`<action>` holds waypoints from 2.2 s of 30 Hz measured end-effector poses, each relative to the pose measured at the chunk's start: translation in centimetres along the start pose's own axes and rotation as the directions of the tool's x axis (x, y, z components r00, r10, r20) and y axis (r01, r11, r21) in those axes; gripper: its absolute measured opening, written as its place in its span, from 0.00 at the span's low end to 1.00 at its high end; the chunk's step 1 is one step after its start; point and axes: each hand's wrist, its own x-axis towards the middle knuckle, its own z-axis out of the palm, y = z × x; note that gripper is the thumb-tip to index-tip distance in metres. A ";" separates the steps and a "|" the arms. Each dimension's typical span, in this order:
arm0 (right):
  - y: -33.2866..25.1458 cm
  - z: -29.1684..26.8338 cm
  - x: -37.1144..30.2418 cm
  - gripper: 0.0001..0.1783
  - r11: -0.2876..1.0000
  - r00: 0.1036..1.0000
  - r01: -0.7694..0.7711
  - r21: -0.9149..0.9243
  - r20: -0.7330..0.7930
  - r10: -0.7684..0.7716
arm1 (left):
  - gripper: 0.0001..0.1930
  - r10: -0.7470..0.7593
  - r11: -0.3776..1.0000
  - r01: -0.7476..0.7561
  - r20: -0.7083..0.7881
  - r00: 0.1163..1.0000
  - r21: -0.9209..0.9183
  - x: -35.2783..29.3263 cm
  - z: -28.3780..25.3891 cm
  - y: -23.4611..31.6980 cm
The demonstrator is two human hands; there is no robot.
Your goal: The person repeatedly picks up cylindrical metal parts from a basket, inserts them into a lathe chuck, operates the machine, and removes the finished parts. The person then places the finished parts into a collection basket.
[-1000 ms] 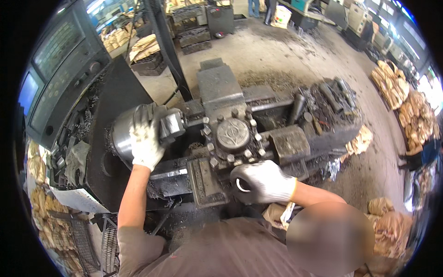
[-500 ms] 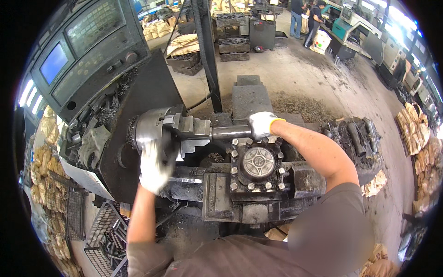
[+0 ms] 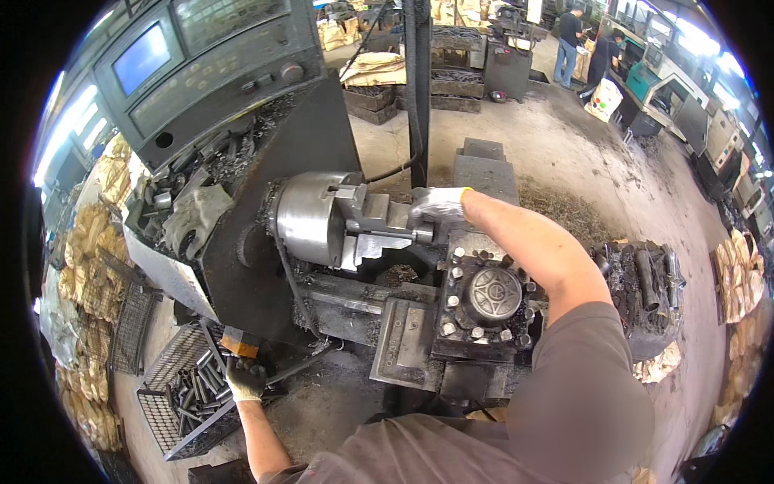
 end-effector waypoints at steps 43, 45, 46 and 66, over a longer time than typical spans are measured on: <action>2.0 31.6 -20.3 0.20 0.850 0.873 0.487 0.200 -0.137 -0.468 | 0.17 0.068 -0.382 -0.493 0.556 0.828 0.781 -7.4 25.5 -8.7; 1.0 34.9 -15.9 0.17 0.792 0.802 0.580 0.188 0.038 -0.596 | 0.21 0.018 -0.248 -0.110 0.118 0.993 0.962 -11.6 10.5 -13.1; 0.1 37.2 -14.3 0.16 0.835 0.853 0.464 0.294 0.105 -0.511 | 0.22 0.120 -0.126 0.042 -0.027 0.992 0.991 -14.3 1.5 -16.2; 2.4 83.6 25.4 0.10 -0.173 0.146 0.976 -0.134 0.987 0.061 | 0.19 -0.223 0.632 0.773 -0.967 0.121 -0.049 -57.3 -24.3 -45.6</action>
